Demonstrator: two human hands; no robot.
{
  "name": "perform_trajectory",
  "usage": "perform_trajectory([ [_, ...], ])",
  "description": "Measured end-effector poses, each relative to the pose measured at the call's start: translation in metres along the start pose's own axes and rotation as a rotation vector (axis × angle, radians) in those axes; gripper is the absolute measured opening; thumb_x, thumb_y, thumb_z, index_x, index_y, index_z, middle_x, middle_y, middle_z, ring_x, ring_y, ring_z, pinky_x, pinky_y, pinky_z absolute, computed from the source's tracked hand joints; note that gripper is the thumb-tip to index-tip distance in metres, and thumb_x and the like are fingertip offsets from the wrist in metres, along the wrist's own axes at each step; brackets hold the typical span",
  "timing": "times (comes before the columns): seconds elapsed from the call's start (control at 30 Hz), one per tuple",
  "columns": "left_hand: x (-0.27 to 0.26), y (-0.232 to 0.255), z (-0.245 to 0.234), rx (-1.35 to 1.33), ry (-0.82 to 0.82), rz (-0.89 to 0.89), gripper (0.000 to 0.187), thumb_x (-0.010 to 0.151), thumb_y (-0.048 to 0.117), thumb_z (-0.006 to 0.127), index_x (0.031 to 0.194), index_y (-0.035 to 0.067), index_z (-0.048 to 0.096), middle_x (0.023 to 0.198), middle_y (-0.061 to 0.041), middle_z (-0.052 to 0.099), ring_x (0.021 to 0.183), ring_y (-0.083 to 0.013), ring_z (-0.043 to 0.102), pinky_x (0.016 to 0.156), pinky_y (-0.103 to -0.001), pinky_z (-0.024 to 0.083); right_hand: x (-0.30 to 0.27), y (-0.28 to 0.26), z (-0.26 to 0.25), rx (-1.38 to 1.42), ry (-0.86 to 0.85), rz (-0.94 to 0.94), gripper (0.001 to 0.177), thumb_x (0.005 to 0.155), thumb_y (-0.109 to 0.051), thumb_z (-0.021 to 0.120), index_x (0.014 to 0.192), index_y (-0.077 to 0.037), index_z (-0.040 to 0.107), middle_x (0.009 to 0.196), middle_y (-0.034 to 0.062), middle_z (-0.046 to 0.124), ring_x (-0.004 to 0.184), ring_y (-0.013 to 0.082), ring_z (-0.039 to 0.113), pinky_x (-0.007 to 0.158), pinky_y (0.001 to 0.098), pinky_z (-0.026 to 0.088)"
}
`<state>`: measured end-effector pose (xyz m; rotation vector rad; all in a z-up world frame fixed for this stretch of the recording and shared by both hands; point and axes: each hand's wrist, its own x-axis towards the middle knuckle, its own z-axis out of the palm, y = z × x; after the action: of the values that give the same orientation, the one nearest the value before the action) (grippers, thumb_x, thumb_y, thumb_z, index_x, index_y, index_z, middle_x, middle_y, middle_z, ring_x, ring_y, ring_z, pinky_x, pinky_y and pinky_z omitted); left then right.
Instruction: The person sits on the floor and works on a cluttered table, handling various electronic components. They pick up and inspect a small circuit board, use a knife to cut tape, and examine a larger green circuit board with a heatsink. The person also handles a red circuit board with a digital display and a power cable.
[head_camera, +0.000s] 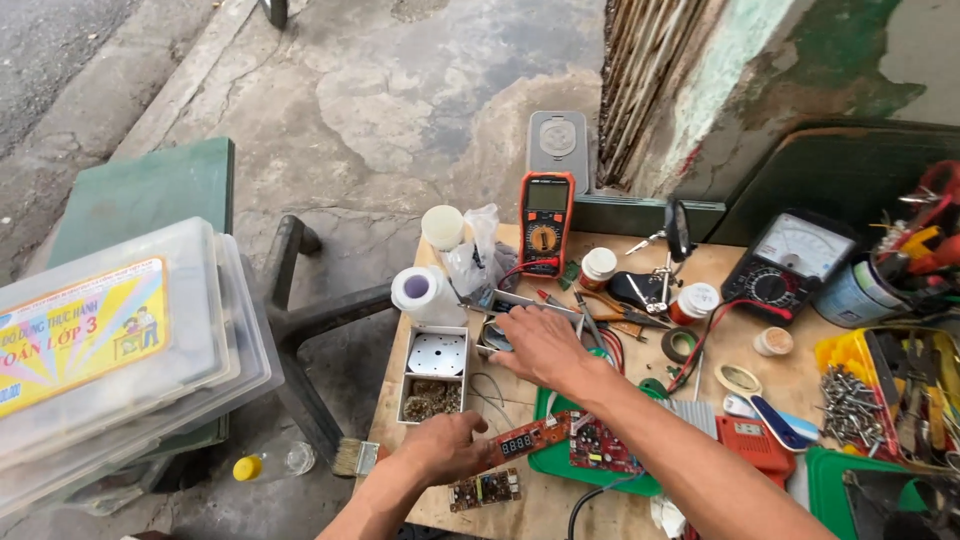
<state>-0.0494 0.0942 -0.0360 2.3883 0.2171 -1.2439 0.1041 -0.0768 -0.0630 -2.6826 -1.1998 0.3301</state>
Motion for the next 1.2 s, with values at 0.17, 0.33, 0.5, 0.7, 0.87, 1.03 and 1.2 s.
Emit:
perform_trajectory([
  [0.17, -0.020, 0.000, -0.027, 0.012, 0.111, -0.052, 0.042, 0.111, 0.052, 0.050, 0.135, 0.022, 0.068, 0.126, -0.011, 0.078, 0.113, -0.0314, 0.074, 0.090, -0.050, 0.059, 0.013, 0.029, 0.086, -0.195, -0.028, -0.031, 0.018, 0.105, -0.028, 0.073, 0.106, -0.011, 0.068, 0.098, 0.0111, 0.069, 0.075, 0.0401, 0.072, 0.059, 0.0572, 0.055],
  [0.33, -0.019, -0.018, -0.029, -0.013, 0.169, -0.108, 0.041, 0.110, 0.051, 0.050, 0.132, 0.022, 0.069, 0.126, -0.013, 0.078, 0.114, -0.0369, 0.073, 0.089, -0.051, 0.057, -0.008, 0.014, 0.039, 0.087, -0.129, 0.054, 0.017, 0.111, -0.028, 0.067, 0.113, -0.011, 0.068, 0.103, 0.0114, 0.065, 0.084, 0.0429, 0.072, 0.067, 0.0608, 0.057],
  [0.5, -0.030, -0.019, -0.038, -0.012, 0.166, -0.114, 0.044, 0.108, 0.053, 0.051, 0.135, 0.024, 0.071, 0.131, -0.011, 0.077, 0.117, -0.0366, 0.073, 0.089, -0.053, 0.056, -0.015, 0.016, 0.043, 0.165, -0.067, -0.022, 0.040, 0.118, -0.017, 0.059, 0.078, -0.018, 0.054, 0.082, 0.0009, 0.060, 0.062, 0.0175, 0.056, 0.056, 0.0356, 0.063],
  [0.7, -0.027, -0.050, -0.041, 0.000, 0.298, -0.251, 0.040, 0.109, 0.044, 0.047, 0.130, 0.018, 0.069, 0.129, -0.013, 0.078, 0.117, -0.0398, 0.074, 0.092, -0.054, 0.056, -0.015, 0.021, 0.026, 0.384, -0.101, 0.087, 0.040, 0.117, -0.026, 0.053, 0.078, -0.017, 0.054, 0.074, -0.0007, 0.060, 0.071, 0.0184, 0.056, 0.068, 0.0423, 0.044],
  [0.87, -0.033, -0.044, -0.047, 0.006, 0.239, -0.269, 0.036, 0.101, 0.047, 0.052, 0.124, 0.029, 0.074, 0.133, -0.006, 0.079, 0.121, -0.0318, 0.075, 0.091, -0.049, 0.056, 0.003, 0.048, 0.093, 0.287, 0.224, -0.124, 0.019, 0.100, -0.021, 0.061, 0.083, -0.014, 0.066, 0.088, 0.0111, 0.072, 0.085, 0.0381, 0.069, 0.077, 0.0521, 0.048],
  [1.03, -0.008, -0.045, -0.050, 0.028, 0.111, -0.309, 0.048, 0.104, 0.065, 0.052, 0.136, 0.038, 0.074, 0.141, 0.001, 0.081, 0.128, -0.0245, 0.078, 0.098, -0.041, 0.058, -0.014, 0.000, 0.039, 0.136, -0.106, 0.127, 0.037, 0.111, -0.040, 0.048, 0.108, -0.014, 0.073, 0.110, 0.0123, 0.074, 0.094, 0.0333, 0.072, 0.073, 0.0534, 0.057],
  [1.2, 0.008, -0.049, -0.045, 0.019, 0.087, -0.417, 0.047, 0.103, 0.071, 0.059, 0.133, 0.039, 0.077, 0.143, 0.001, 0.083, 0.130, -0.0217, 0.080, 0.105, -0.037, 0.058, -0.006, 0.005, 0.084, -0.136, 0.006, -0.068, 0.025, 0.087, 0.003, 0.077, 0.110, -0.002, 0.069, 0.101, 0.0162, 0.068, 0.076, 0.0374, 0.074, 0.053, 0.0547, 0.058],
])
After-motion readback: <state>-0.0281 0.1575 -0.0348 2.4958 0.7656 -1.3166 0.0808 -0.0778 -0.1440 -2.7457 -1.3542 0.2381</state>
